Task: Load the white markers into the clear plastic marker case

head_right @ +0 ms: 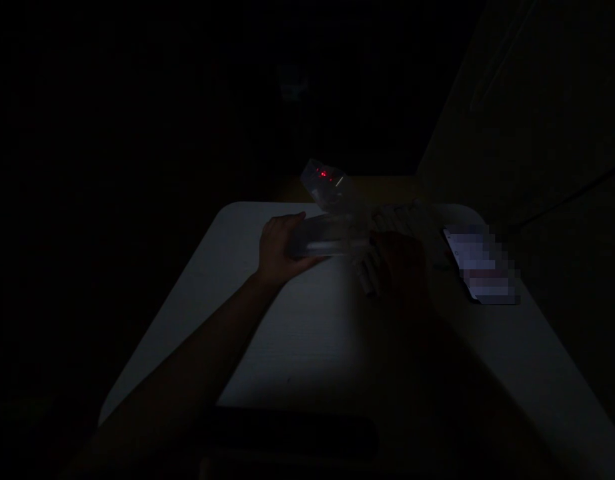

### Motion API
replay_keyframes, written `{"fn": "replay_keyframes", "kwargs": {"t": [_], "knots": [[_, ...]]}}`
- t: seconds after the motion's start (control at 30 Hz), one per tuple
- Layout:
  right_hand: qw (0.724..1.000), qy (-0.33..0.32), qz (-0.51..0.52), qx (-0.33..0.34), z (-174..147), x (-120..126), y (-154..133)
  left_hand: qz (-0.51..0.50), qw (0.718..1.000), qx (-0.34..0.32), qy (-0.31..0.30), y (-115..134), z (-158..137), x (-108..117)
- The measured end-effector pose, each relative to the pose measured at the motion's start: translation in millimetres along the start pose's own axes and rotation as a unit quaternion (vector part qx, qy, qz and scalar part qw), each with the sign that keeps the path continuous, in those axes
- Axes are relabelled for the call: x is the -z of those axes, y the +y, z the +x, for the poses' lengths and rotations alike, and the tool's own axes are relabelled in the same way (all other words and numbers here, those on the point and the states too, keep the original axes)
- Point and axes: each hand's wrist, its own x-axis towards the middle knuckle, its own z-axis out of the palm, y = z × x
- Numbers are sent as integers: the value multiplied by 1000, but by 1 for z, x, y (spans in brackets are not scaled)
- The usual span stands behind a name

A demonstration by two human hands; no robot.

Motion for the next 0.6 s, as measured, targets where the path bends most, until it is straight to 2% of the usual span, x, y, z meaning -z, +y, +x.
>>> {"fn": "replay_keyframes", "kwargs": {"t": [0.17, 0.33, 0.5, 0.6], "knots": [[1000, -29, -7, -7, 2, 2, -3, 1, 1000, 6, -4, 0, 0, 0], [999, -19, -36, -16, 3, 5, -2, -10, 1000, 1, 10, 0, 0, -1], [992, -3, -77, -104, 1, 9, 16, -5, 999, -7, 37, -1, -1, -2], [980, -23, -114, -159, 4, 7, 28, -6, 1000, -1, 30, -2, -1, -3]]}}
